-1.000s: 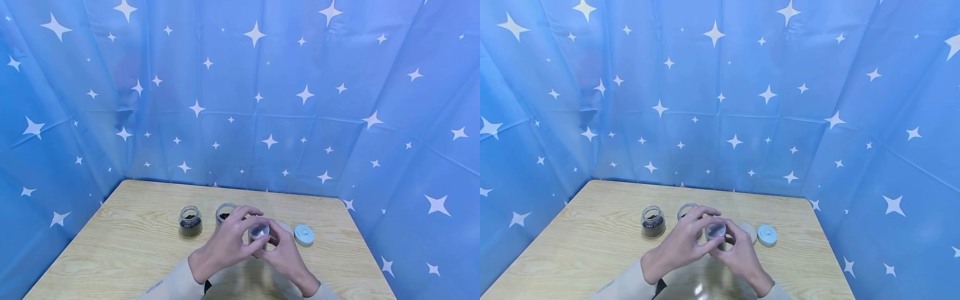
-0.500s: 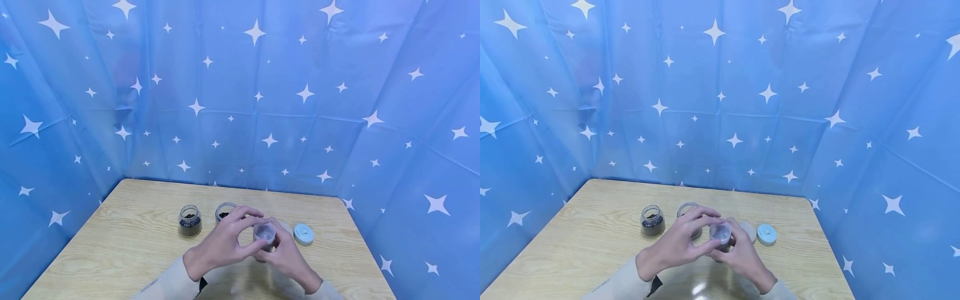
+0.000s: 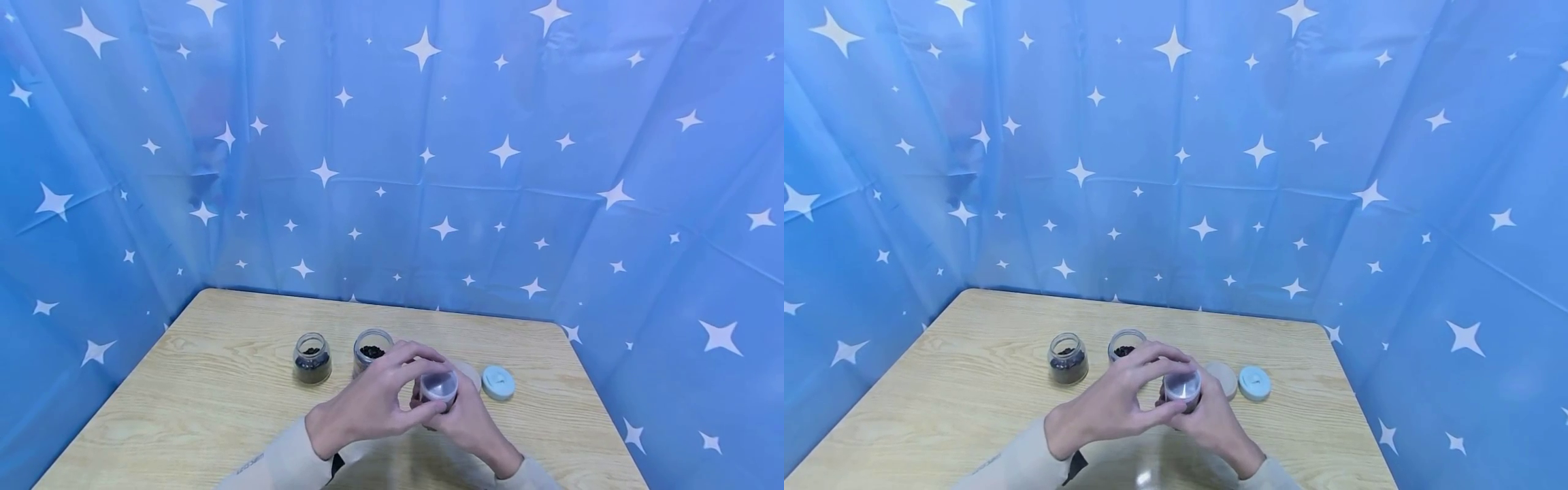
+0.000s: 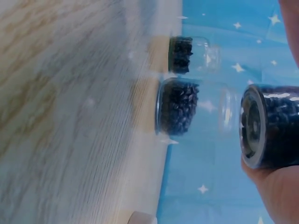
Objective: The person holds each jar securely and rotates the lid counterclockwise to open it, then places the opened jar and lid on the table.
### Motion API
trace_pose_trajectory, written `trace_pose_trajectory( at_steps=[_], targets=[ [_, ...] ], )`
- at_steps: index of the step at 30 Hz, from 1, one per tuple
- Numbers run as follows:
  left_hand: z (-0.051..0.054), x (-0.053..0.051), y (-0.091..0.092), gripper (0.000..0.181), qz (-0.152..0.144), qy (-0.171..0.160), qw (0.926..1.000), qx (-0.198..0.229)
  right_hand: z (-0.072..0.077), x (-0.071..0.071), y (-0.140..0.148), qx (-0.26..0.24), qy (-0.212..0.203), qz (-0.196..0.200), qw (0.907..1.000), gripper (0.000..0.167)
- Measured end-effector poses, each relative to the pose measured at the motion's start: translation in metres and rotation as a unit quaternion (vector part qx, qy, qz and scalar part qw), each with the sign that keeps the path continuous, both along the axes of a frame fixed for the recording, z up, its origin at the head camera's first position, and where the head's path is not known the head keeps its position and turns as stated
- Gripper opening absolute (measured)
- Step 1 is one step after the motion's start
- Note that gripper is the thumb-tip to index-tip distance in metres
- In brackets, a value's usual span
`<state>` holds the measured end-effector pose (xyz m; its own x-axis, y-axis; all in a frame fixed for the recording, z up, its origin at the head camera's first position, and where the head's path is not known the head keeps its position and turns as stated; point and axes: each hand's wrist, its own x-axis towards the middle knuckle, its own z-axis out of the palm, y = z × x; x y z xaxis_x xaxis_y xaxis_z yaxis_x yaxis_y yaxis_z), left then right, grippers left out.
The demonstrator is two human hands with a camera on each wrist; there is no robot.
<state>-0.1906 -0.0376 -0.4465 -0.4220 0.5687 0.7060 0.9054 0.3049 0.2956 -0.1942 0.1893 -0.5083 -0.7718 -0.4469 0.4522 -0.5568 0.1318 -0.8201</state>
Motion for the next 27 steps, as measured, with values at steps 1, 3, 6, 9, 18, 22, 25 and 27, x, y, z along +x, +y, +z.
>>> trace_pose_trajectory(
  at_steps=[1, 3, 6, 9, 18, 22, 25, 27],
  targets=[
    [0.0003, 0.0, 0.0005, 0.041, -0.002, 0.001, 1.0, -0.001, 0.0006, -0.0001, -0.0004, -0.001, 0.001, 0.002, 1.0, 0.047],
    [0.0009, -0.0001, 0.0013, 0.039, -0.004, 0.002, 1.0, -0.001, 0.0016, 0.0001, -0.0011, 0.002, 0.003, 0.006, 1.0, 0.044],
    [0.0016, -0.0004, 0.0024, 0.035, -0.008, 0.0, 1.0, 0.001, 0.003, 0.0011, -0.0018, 0.009, -0.006, 0.006, 0.9999, 0.039],
    [0.0019, -0.0012, 0.0035, 0.033, -0.015, -0.001, 0.9999, 0.0, 0.0036, 0.0023, -0.0022, 0.016, -0.018, 0.003, 0.9997, 0.037],
    [0.0026, -0.0007, 0.0035, 0.032, -0.014, 0.001, 0.9999, -0.003, 0.0049, 0.0029, -0.0021, 0.029, -0.024, 0.009, 0.9992, 0.036],
    [0.0029, -0.0005, 0.0028, 0.031, -0.009, 0.002, 1.0, 0.001, 0.0052, 0.0032, -0.0002, 0.034, -0.011, 0.024, 0.9991, 0.04],
    [0.0035, -0.0008, 0.002, 0.03, -0.006, 0.008, 0.9999, 0.006, 0.0045, 0.0015, 0.0003, 0.032, 0.0, 0.045, 0.9985, 0.044],
    [0.0038, -0.0008, 0.0019, 0.031, 0.0, 0.013, 0.9999, 0.007, 0.0041, 0.0008, 0.0007, 0.032, 0.002, 0.048, 0.9983, 0.048]
  ],
)
